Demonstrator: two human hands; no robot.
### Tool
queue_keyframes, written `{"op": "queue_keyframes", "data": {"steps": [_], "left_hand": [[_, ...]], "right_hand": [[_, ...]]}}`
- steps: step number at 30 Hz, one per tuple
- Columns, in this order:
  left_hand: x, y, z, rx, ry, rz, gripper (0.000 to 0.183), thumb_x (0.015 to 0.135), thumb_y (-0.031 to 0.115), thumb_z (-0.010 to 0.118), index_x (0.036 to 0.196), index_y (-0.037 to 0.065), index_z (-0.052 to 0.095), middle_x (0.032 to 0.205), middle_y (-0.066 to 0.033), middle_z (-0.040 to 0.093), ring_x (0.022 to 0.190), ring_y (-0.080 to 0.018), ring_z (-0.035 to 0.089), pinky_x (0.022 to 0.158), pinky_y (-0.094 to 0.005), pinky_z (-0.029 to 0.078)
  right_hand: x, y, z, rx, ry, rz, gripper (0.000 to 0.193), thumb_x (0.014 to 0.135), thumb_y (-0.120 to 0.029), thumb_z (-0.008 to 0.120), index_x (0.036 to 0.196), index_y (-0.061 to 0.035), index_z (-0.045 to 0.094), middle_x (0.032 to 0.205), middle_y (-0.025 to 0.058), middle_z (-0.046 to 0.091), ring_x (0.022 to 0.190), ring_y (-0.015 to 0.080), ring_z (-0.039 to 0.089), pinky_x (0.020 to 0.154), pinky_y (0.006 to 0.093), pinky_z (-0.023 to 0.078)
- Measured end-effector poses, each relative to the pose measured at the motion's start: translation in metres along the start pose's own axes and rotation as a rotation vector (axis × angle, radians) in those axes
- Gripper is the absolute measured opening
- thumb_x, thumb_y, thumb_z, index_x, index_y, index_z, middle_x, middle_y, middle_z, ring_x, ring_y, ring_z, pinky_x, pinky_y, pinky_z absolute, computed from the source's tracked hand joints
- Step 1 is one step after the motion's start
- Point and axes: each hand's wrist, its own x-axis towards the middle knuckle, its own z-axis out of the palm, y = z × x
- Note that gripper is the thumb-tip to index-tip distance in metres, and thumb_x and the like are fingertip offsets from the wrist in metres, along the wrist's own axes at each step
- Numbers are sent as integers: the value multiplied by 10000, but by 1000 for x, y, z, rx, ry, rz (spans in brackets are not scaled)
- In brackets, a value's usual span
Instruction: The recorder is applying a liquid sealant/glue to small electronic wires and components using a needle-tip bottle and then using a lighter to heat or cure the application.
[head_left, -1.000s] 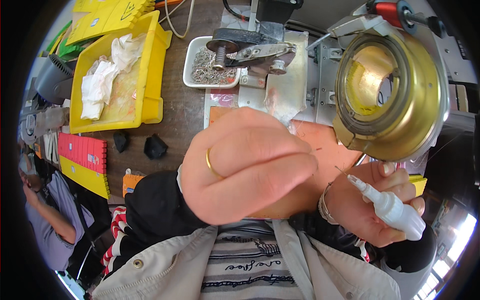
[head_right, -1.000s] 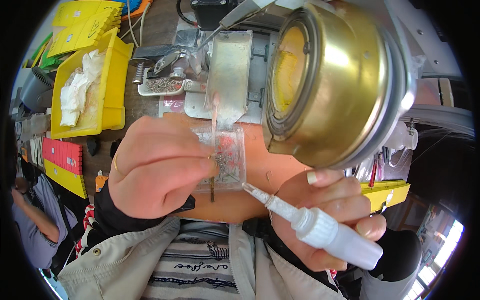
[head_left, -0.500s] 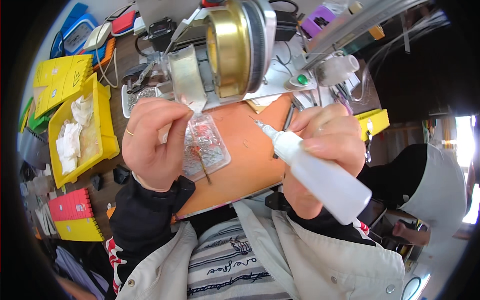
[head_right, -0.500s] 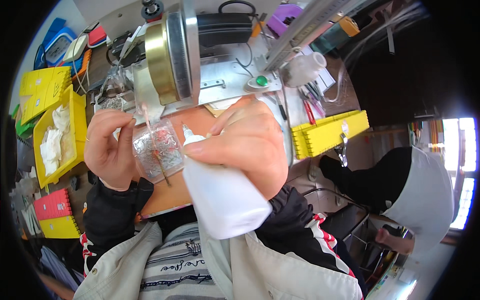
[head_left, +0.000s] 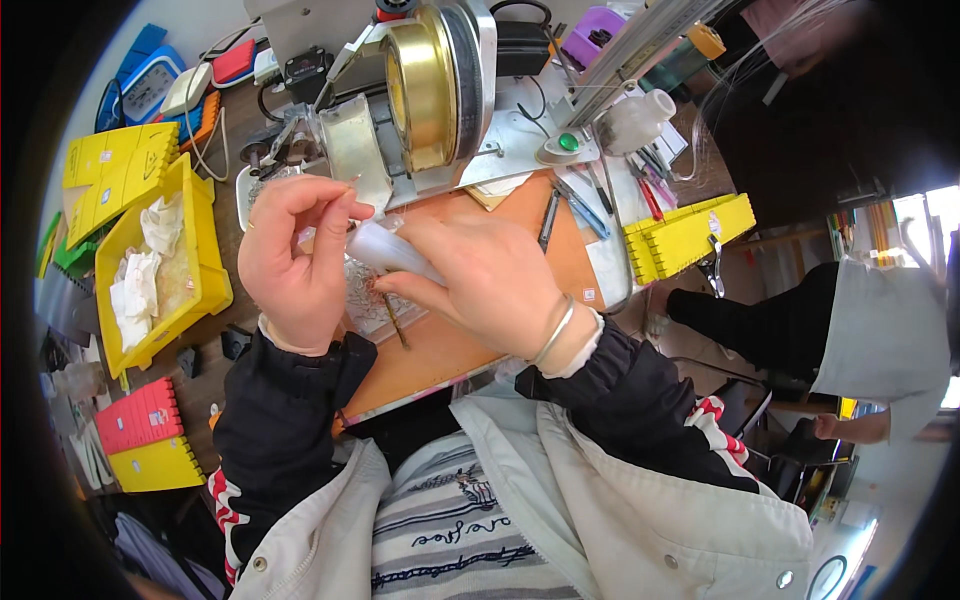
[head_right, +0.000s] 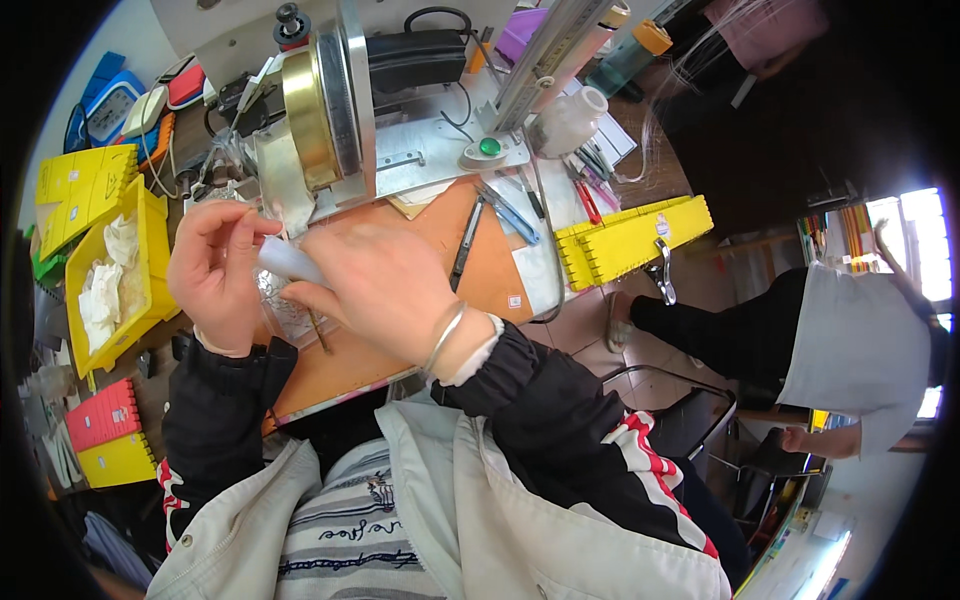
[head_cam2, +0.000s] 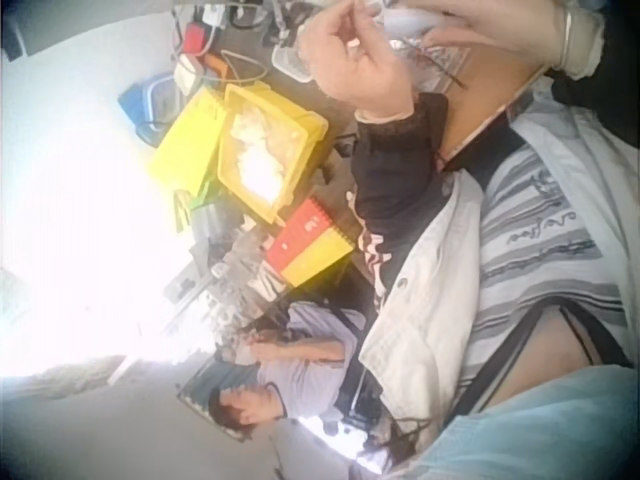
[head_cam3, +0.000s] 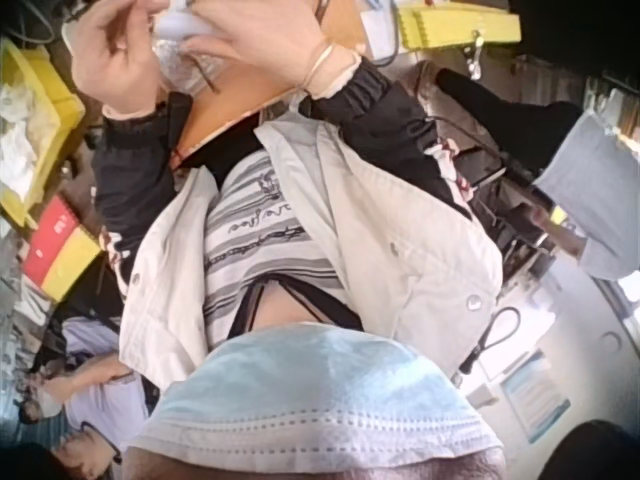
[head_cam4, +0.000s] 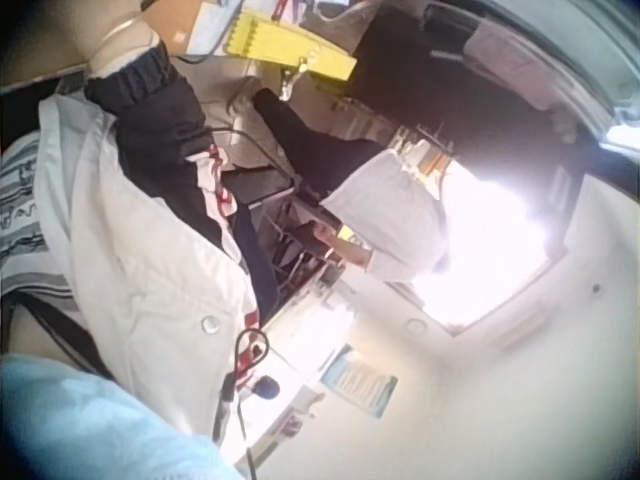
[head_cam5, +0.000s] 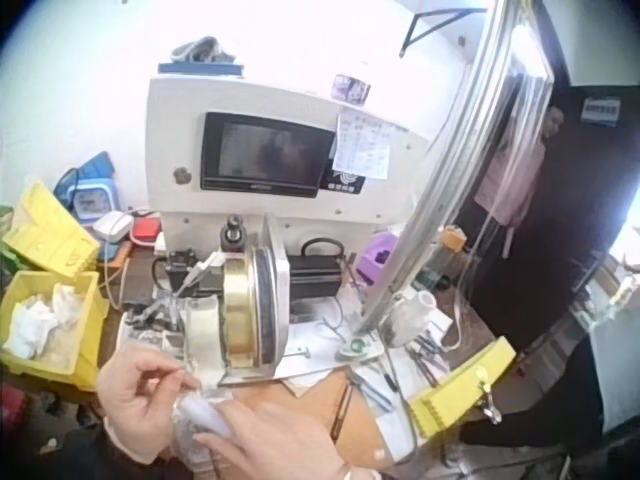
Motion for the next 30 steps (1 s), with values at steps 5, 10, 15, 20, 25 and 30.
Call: {"op": "queue_keyframes", "data": {"steps": [5, 10, 15, 20, 25, 30], "left_hand": [[0, -4, -3, 25, 17, -16, 86, 897, -58, 634, 975, -27, 618, 909, -93, 608, 723, -151, 679, 640, -241, 513], [1, 1, 1, -1, 28, 18, 102, 885, -69, 641, 972, -20, 619, 896, -87, 606, 654, -141, 660, 599, -235, 494], [1, 1, -1, 6, 12, -27, 114, 884, -86, 628, 978, -25, 610, 892, -87, 594, 626, -147, 655, 586, -236, 495], [-1, 3, -3, 36, -43, -29, 71, 926, -71, 572, 982, -26, 576, 927, -81, 565, 656, -139, 633, 621, -234, 490], [-2, 2, -4, 40, -42, 8, 74, 928, -70, 572, 987, -27, 574, 936, -85, 570, 643, -135, 620, 600, -229, 486], [-3, 0, -3, 38, 2, -7, 66, 914, -55, 607, 975, -32, 597, 938, -94, 585, 663, -128, 616, 565, -232, 515]], "right_hand": [[10, -10, 2, -25, -145, 66, 395, 830, -392, 715, 1051, -79, 623, 780, 110, 642, 732, 305, 637, 629, 423, 479], [7, -9, 10, -59, -157, 59, 375, 823, -384, 723, 1020, -77, 636, 729, 107, 628, 695, 301, 636, 610, 420, 476], [8, -10, 15, -4, -119, 41, 390, 805, -398, 739, 991, -70, 640, 714, 107, 620, 649, 299, 630, 594, 411, 475], [6, -9, 13, -4, -110, 44, 374, 819, -406, 722, 958, -70, 634, 712, 116, 608, 671, 307, 632, 595, 420, 475], [3, -10, 13, 51, -107, 33, 347, 868, -403, 671, 877, -63, 602, 751, 137, 650, 718, 326, 655, 646, 437, 510], [-4, -7, -2, 85, -61, 61, 321, 829, -312, 723, 1026, -75, 635, 808, 116, 652, 756, 286, 655, 634, 403, 506]]}}
